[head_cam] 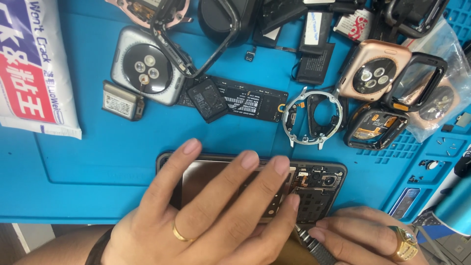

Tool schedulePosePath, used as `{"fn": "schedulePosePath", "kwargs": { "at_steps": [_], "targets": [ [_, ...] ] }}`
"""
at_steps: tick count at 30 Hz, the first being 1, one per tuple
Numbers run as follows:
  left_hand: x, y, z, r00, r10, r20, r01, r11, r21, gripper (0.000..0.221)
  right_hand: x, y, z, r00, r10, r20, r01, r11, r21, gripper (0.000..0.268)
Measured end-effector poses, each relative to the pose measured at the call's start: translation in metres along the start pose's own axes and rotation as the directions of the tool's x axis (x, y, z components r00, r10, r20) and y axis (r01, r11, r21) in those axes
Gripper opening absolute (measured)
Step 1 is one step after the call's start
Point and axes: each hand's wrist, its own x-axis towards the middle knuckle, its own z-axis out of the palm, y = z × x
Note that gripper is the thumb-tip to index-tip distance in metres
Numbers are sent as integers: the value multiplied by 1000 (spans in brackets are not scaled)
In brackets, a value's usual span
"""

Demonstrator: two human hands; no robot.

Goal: Technician reassembling internal components of a smartphone using a precision screwdriver and tweezers on a repair mat surrounded by watch parts.

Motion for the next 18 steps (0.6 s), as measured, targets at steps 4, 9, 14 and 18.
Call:
{"fn": "schedulePosePath", "kwargs": {
  "at_steps": [4, 9, 14, 18],
  "targets": [
    [-2, -2, 4, 995, 67, -73, -63, 996, 60, 17, -1, -2, -5, 995, 32, 90, -31, 999, -12, 34],
    [-6, -4, 8, 990, 97, -100, -89, 993, 83, 18, -14, 3, -5, 994, 31, 107, -36, 998, 47, 27],
    [-12, -7, 9, 983, 149, -110, -133, 981, 138, 19, -24, 16, -11, 962, 121, 246, -174, 963, 204, 28],
    [-23, -10, 9, 981, 178, -70, -177, 984, 23, 22, -64, 42, -1, 966, -14, 259, -28, 987, 158, 25]
  ]
}}
